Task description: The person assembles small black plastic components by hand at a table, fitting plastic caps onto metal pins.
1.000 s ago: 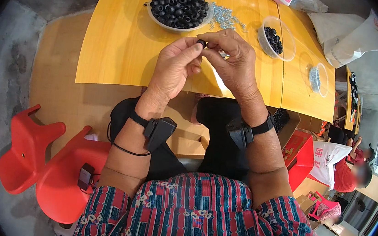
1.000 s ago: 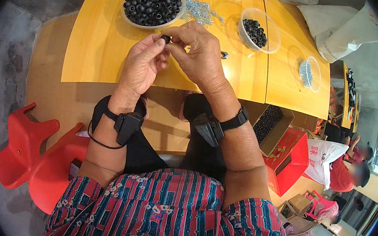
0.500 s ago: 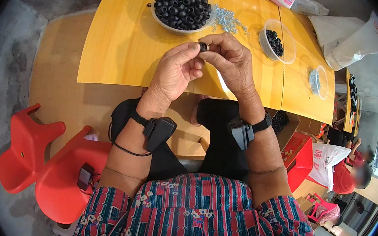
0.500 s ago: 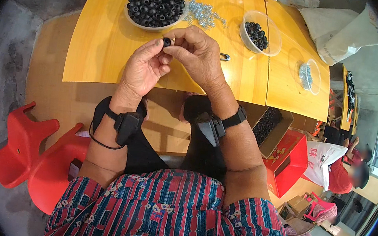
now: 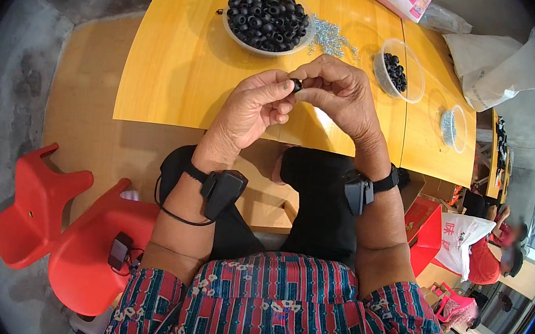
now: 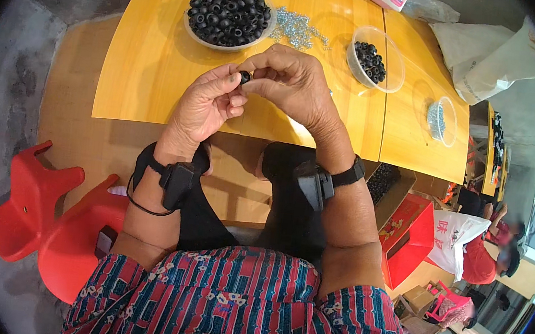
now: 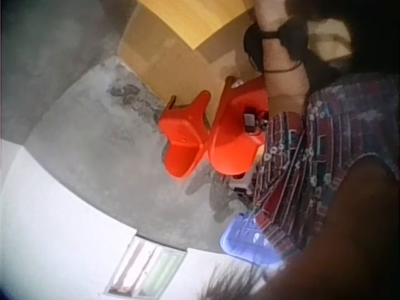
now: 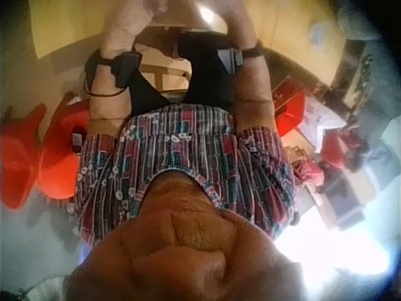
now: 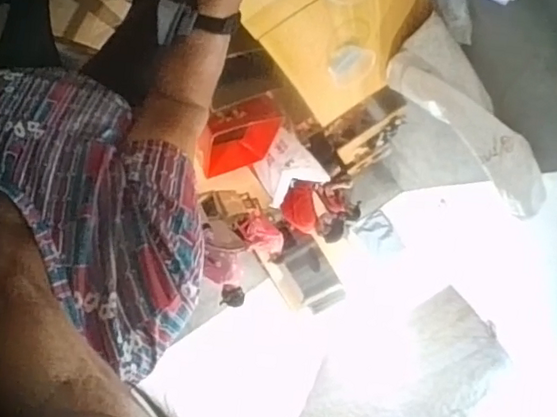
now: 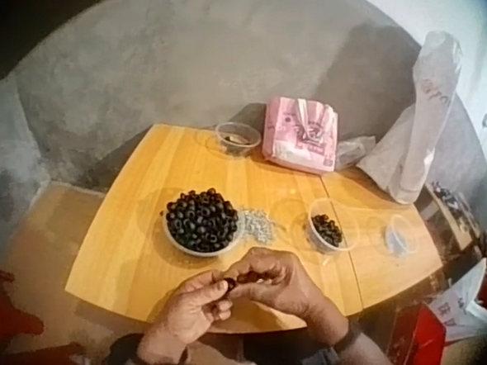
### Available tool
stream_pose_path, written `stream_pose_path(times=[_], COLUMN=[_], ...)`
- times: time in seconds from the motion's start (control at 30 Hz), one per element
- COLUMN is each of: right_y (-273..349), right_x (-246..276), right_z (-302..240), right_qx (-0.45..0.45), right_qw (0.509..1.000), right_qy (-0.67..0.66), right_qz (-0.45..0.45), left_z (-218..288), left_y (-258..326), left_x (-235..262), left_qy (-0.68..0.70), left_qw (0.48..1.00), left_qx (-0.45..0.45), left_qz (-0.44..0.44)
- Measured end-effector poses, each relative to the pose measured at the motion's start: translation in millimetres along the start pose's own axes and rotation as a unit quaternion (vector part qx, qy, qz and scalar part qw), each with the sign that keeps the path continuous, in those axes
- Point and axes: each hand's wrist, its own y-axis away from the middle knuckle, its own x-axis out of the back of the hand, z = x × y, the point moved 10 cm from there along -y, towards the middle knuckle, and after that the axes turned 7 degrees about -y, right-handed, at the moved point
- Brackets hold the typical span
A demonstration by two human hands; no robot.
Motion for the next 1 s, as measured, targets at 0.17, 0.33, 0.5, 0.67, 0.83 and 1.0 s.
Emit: stream_pose_path(times=[0.17, 0.33, 0.5, 0.67, 0.83, 1.0], right_y=[-10, -22, -42, -60, -79, -93], right_x=[19, 51, 70, 62, 59, 52], right_z=[9, 10, 24, 4, 8, 9], right_qx=[-0.002, 0.031, 0.004, 0.125, 0.099, 0.004], right_qw=[0.997, 0.961, 0.942, 0.925, 0.902, 0.899], right_qy=[-0.039, 0.178, 0.237, 0.308, 0.391, 0.423], right_qz=[0.07, 0.21, 0.237, 0.184, 0.154, 0.11], left_z=[-4, -7, -9, -9, -10, -6], left_y=[-2, -1, -2, -3, -5, -4], left_x=[1, 1, 2, 1, 1, -1], left_qy=[-0.021, -0.032, -0.024, -0.024, -0.023, -0.015], left_qw=[1.0, 0.999, 1.0, 1.0, 1.0, 1.0], left_qx=[0.001, 0.005, 0.009, 0.01, 0.012, -0.004], left_qz=[0.008, 0.01, 0.004, 0.008, 0.007, 0.011])
